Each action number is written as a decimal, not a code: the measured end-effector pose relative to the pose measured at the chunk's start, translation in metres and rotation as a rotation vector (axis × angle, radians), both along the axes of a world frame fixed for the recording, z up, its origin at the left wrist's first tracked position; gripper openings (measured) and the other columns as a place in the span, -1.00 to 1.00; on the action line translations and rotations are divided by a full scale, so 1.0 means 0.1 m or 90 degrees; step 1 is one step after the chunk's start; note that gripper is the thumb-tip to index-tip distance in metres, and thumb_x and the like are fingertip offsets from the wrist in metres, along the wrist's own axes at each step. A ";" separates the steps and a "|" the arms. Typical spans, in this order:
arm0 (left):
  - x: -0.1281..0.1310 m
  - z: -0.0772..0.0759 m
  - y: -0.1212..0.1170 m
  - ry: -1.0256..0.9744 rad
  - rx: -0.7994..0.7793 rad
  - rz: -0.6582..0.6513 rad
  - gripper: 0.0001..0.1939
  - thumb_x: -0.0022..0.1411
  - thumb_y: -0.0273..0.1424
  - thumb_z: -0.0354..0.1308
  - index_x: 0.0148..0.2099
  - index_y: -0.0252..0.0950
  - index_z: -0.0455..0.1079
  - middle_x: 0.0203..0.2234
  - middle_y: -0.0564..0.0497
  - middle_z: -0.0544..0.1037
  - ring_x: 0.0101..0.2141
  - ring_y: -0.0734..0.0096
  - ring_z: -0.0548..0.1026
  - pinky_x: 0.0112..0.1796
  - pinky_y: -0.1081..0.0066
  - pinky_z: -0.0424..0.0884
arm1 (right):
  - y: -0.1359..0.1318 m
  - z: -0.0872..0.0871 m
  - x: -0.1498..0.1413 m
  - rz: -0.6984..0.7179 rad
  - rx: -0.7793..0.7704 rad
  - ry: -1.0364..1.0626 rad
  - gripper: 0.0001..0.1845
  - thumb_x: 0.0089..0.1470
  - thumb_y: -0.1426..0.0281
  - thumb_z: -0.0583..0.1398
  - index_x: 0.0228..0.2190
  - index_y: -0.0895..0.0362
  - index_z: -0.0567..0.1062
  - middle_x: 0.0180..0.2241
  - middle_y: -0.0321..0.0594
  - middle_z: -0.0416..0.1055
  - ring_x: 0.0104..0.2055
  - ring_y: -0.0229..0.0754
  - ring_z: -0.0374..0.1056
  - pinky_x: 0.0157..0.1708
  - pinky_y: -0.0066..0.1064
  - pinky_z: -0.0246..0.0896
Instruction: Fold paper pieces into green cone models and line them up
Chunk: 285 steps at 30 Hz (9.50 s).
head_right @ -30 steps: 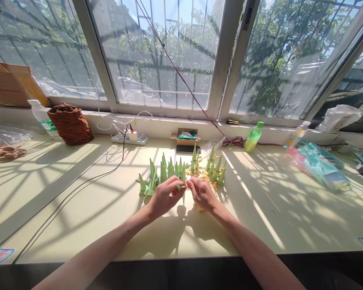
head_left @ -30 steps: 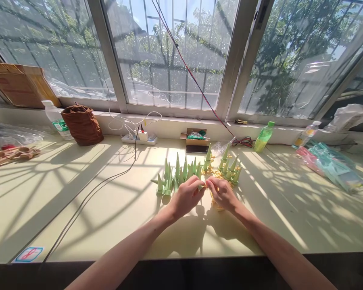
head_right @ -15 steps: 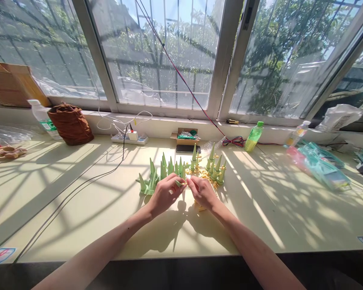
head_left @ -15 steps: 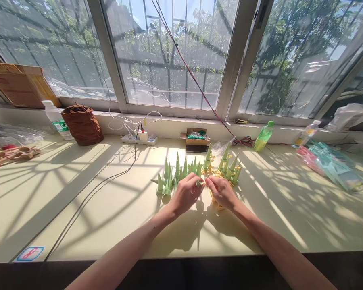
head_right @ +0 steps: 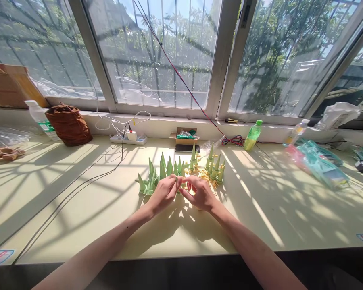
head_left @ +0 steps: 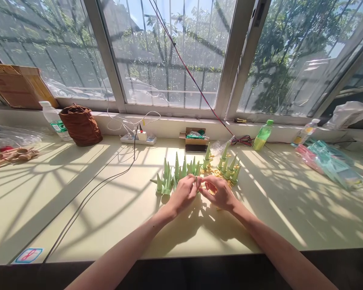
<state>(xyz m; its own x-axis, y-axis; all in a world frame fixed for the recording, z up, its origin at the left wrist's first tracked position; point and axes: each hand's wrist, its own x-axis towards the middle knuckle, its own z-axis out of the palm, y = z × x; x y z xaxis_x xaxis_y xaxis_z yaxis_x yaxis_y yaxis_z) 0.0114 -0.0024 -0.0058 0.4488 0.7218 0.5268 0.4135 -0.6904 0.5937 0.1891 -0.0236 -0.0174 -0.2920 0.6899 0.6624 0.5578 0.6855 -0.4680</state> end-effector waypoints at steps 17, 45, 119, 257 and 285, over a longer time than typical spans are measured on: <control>-0.05 -0.01 -0.01 0.017 0.004 -0.049 -0.70 0.39 -0.34 0.00 0.07 -0.16 0.46 -0.21 -0.05 0.44 -0.37 0.46 0.47 -0.31 0.42 0.45 | 0.00 -0.04 -0.07 0.063 -0.056 0.021 -0.91 0.05 0.50 0.16 -0.45 0.11 0.32 -0.53 -0.37 0.23 -0.54 -0.34 0.15 -0.53 -0.50 0.11; -0.02 -0.04 -0.07 0.053 0.149 -0.109 -0.62 0.39 -0.43 -0.08 -0.51 -0.30 0.25 -0.63 0.08 0.31 -0.62 0.55 0.25 -0.56 0.49 0.17 | 0.01 0.04 -0.04 -0.094 -0.031 0.105 -0.87 0.13 0.39 0.12 -0.46 0.09 0.28 -0.56 -0.36 0.24 -0.55 -0.28 0.18 -0.48 -0.42 0.15; 0.02 -0.17 -0.18 0.226 0.094 -0.176 -0.58 0.41 -0.35 -0.08 -0.50 -0.32 0.37 -0.55 0.02 0.44 -0.56 0.52 0.33 -0.49 0.45 0.15 | 0.62 0.89 1.01 -0.387 -0.205 -0.093 -0.51 0.17 0.05 0.10 -0.44 0.21 0.57 -0.46 -0.13 0.53 -0.38 -0.16 0.42 -0.43 -0.47 0.14; -0.03 0.03 0.03 -0.281 -0.261 0.011 -0.72 0.24 -0.24 0.17 -0.09 -0.27 0.28 -0.34 0.01 0.46 -0.52 0.50 0.47 -0.61 0.55 0.37 | 0.33 -0.06 0.26 -0.136 -0.081 -0.057 -0.81 0.13 0.56 0.07 -0.37 0.13 0.47 -0.37 -0.16 0.47 -0.33 -0.13 0.37 -0.31 -0.32 0.30; -0.04 -0.01 0.04 -0.125 -0.099 0.051 -0.76 0.31 -0.32 0.07 -0.01 -0.28 0.28 -0.28 -0.04 0.52 -0.48 0.46 0.50 -0.54 0.50 0.39 | 0.16 0.11 0.03 -0.038 -0.049 0.051 -0.83 0.24 0.42 0.07 -0.23 0.10 0.48 -0.32 -0.17 0.48 -0.38 -0.22 0.39 -0.38 -0.40 0.33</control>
<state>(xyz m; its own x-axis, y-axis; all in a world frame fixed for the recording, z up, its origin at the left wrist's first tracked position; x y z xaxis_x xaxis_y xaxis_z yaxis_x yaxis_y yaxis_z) 0.0069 0.0016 -0.0065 0.2863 0.8304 0.4780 0.3297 -0.5538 0.7646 0.1921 -0.0073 -0.0062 -0.1975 0.7541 0.6263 0.5555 0.6125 -0.5623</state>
